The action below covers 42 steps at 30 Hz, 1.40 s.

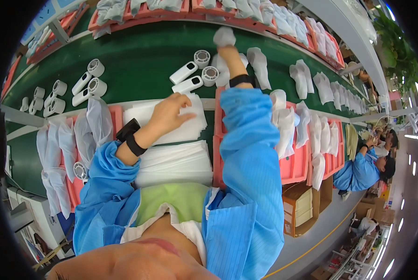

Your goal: The person wraps handheld fans in white foam sheets and places them into the compartments of a pink tray. After filling the tray, the person moves it aside, pulls a new pink tray forward, and continues the process.

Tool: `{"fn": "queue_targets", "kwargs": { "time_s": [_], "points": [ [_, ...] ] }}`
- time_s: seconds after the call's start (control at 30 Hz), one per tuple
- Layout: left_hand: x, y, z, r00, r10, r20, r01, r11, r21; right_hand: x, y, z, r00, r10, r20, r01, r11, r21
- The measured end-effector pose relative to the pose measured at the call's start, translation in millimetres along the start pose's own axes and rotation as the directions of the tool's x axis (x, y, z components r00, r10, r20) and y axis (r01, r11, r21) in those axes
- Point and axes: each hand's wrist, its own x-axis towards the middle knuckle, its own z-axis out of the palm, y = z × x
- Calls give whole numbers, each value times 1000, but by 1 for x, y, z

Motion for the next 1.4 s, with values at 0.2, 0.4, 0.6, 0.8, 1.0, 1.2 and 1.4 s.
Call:
{"fn": "queue_targets", "kwargs": {
  "time_s": [0.2,0.4,0.6,0.8,1.0,1.2,1.4],
  "points": [
    [-19,-29,21,994,89,58,-102,959,265,-13,-22,5,987,44,158,-8,975,-220],
    [-21,-35,20,995,94,25,-97,943,317,-92,-42,-18,868,-346,356,420,894,-156],
    [-3,-37,2,991,-77,113,66,993,100,-94,-27,3,814,-512,274,540,841,-36],
    [5,-38,-22,979,-89,185,107,990,-89,-111,-54,-34,874,-314,369,413,881,-228],
    [8,-21,-92,999,-48,-5,44,945,-325,-177,-127,-105,932,-363,-2,352,902,250],
    [8,-6,-122,992,-35,-120,-9,940,-342,-211,-121,-122,848,-281,-449,512,653,558],
    [8,1,-129,975,-148,-166,49,871,-488,-217,-135,-87,720,-510,-471,692,466,552]
  ]
}}
